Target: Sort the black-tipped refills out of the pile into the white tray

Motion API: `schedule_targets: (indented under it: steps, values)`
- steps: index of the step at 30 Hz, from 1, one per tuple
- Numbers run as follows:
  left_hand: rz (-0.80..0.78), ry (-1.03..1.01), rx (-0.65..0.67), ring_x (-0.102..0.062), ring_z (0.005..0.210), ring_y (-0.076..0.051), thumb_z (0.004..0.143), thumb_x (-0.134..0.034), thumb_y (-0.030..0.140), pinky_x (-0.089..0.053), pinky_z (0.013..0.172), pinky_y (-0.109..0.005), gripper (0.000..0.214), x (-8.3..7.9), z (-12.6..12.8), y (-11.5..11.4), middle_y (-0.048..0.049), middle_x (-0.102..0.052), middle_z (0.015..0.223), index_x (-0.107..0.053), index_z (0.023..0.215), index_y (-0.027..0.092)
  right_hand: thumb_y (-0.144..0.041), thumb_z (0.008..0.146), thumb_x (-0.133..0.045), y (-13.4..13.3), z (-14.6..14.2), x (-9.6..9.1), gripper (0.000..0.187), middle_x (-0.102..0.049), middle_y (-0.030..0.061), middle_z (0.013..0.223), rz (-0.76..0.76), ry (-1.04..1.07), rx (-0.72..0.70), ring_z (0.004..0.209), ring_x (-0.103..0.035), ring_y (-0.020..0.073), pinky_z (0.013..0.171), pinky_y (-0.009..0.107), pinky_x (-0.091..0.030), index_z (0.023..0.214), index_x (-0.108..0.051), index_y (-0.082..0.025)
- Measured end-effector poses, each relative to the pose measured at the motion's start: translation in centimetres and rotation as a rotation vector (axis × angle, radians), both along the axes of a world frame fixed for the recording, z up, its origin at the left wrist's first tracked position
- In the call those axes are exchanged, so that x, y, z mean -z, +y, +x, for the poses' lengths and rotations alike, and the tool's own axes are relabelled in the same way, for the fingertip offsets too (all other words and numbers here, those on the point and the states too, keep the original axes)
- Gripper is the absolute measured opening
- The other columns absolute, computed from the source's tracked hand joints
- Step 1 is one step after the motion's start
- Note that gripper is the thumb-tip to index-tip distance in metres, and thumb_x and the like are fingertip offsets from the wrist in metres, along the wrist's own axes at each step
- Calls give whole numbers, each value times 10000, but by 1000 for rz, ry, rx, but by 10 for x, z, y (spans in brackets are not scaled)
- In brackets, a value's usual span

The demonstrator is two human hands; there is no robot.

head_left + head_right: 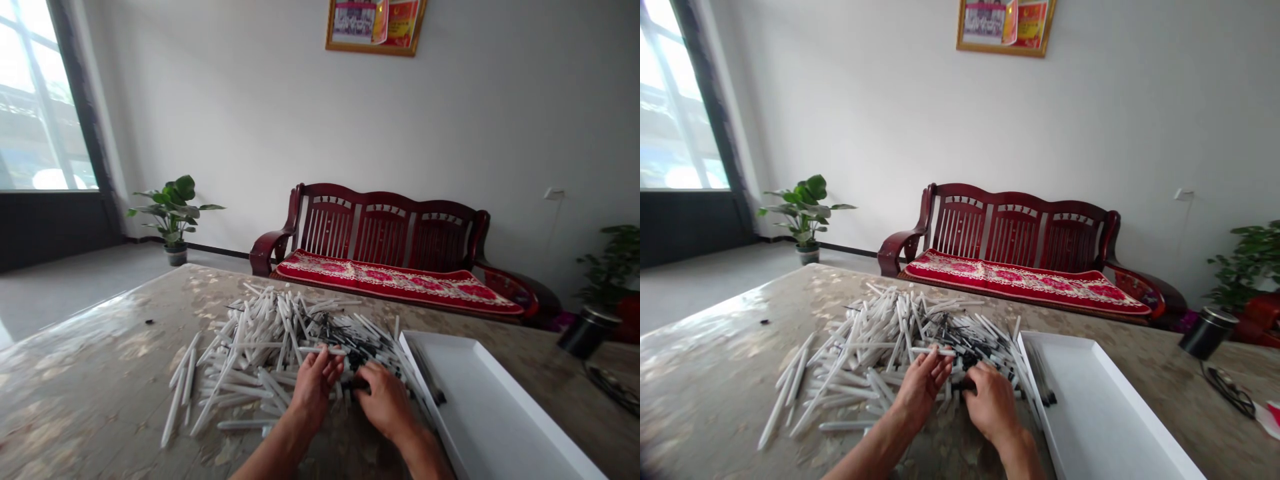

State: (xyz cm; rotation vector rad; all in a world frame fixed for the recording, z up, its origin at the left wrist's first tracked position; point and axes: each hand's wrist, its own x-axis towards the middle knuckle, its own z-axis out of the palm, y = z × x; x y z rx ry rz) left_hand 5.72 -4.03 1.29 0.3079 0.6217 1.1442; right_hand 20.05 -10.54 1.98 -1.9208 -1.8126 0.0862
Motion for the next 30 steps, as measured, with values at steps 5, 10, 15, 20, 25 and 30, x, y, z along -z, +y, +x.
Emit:
schedule_targets:
  steps: [5,10,15,20,25,30]
  values:
    - [38,33,-12,-747,681,-153,831,-747,142,-613,623,-227,159,6,1,2,-54,-744,787,-588,826,158,-69,754,-587,-2,-10,1,205,-703,10,846,10,-143,-34,842,-682,198,688,252,-427,754,-671,-256]
    - [33,62,-20,-741,672,-147,833,-746,139,-608,626,-223,167,8,3,4,-45,-728,732,-582,804,156,8,727,-535,-3,-16,8,289,-702,14,832,57,-238,-81,818,-685,191,674,248,-432,764,-648,-255]
    - [32,70,-13,-745,684,-143,837,-747,151,-612,643,-225,176,8,3,5,-38,-726,733,-575,800,160,69,684,-474,-4,-24,16,380,-702,40,860,76,-250,-92,815,-693,205,672,260,-454,821,-654,-236]
    - [24,59,-26,-746,676,-143,827,-757,145,-611,644,-221,188,8,3,6,-33,-727,724,-570,813,164,-19,776,-457,3,-13,19,323,-698,58,883,179,78,-51,839,-690,217,742,294,-506,845,-684,-237]
    - [35,58,-11,-755,694,-165,803,-778,146,-615,651,-230,196,9,5,5,-51,-739,737,-585,830,160,-385,808,-603,14,-6,17,195,-724,57,792,270,813,96,706,-686,231,614,318,-556,854,-683,-214]
    - [34,55,16,-752,691,-160,792,-778,111,-619,666,-229,182,9,5,1,-55,-743,753,-606,831,155,-501,693,-725,16,-13,17,373,-755,63,821,294,1181,148,704,-707,236,608,331,-584,906,-709,-196]
